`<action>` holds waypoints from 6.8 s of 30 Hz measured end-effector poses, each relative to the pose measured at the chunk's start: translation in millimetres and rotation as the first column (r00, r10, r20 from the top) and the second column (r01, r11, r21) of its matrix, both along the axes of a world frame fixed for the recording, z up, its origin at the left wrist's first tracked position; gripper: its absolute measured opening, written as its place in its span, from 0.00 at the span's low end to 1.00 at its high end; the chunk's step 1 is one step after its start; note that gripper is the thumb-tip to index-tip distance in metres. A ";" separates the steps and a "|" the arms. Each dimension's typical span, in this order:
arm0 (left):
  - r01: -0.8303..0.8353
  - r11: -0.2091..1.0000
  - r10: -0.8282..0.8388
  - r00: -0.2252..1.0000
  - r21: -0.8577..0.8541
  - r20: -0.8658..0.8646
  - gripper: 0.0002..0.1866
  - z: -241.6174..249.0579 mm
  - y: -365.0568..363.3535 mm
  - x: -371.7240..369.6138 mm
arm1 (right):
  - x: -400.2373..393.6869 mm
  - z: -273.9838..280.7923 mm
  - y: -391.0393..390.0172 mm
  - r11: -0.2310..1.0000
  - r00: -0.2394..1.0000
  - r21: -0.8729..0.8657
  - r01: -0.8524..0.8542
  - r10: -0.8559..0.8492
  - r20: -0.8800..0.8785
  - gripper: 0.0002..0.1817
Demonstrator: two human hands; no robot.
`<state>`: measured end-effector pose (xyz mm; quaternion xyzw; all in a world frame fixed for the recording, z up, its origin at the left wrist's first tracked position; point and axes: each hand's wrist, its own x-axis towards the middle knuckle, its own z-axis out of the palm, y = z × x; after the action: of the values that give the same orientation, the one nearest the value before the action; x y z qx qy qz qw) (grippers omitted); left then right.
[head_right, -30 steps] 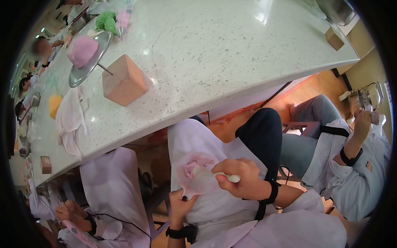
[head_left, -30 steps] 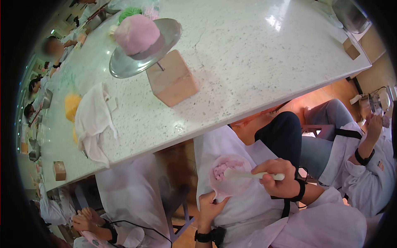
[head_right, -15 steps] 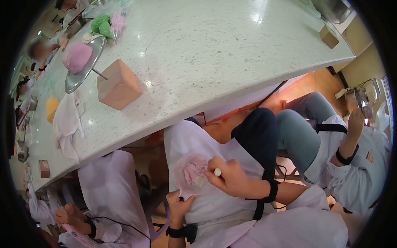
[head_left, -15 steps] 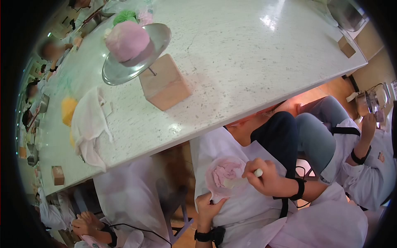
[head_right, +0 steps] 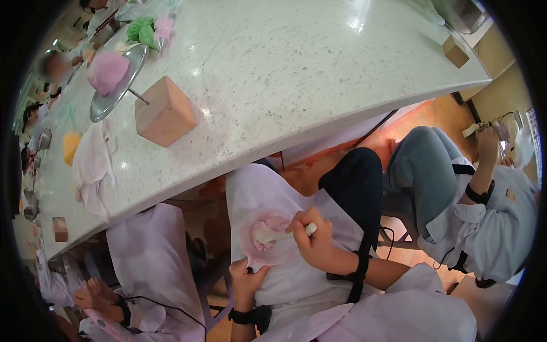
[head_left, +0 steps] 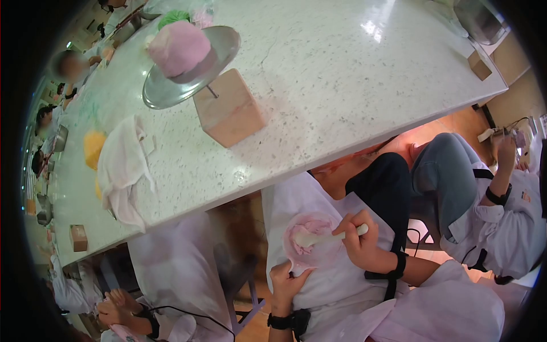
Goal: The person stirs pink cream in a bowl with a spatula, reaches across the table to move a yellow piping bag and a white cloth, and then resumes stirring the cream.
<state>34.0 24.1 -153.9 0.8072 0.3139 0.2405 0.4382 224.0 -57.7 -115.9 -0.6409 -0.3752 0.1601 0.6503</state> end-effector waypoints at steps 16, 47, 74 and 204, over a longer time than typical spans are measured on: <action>0.013 1.000 -0.012 0.999 0.025 -0.030 0.19 3.6 0.6 1.6 | 4.3 -4.1 12.3 0.999 0.999 -0.014 0.048 -0.048 -0.005 0.05; 0.055 0.998 -0.056 0.998 -0.044 -0.021 0.22 0.4 1.5 2.2 | 24.3 7.4 32.4 0.991 0.798 -0.030 0.129 -0.121 -0.590 0.13; 0.050 0.997 -0.053 0.998 -0.056 -0.047 0.21 -1.3 6.1 0.6 | 35.2 41.3 -4.7 0.992 0.989 0.082 -0.097 0.105 -0.099 0.10; 0.278 0.958 -0.281 0.959 -0.064 -0.039 0.25 -14.7 19.4 6.2 | 23.4 -0.9 25.9 0.678 0.562 0.077 -0.731 0.663 -0.495 0.22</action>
<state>40.2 43.5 -168.6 0.8360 0.2140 0.1476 0.4832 247.4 -31.8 -116.7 -0.4208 -0.4103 0.5843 0.5597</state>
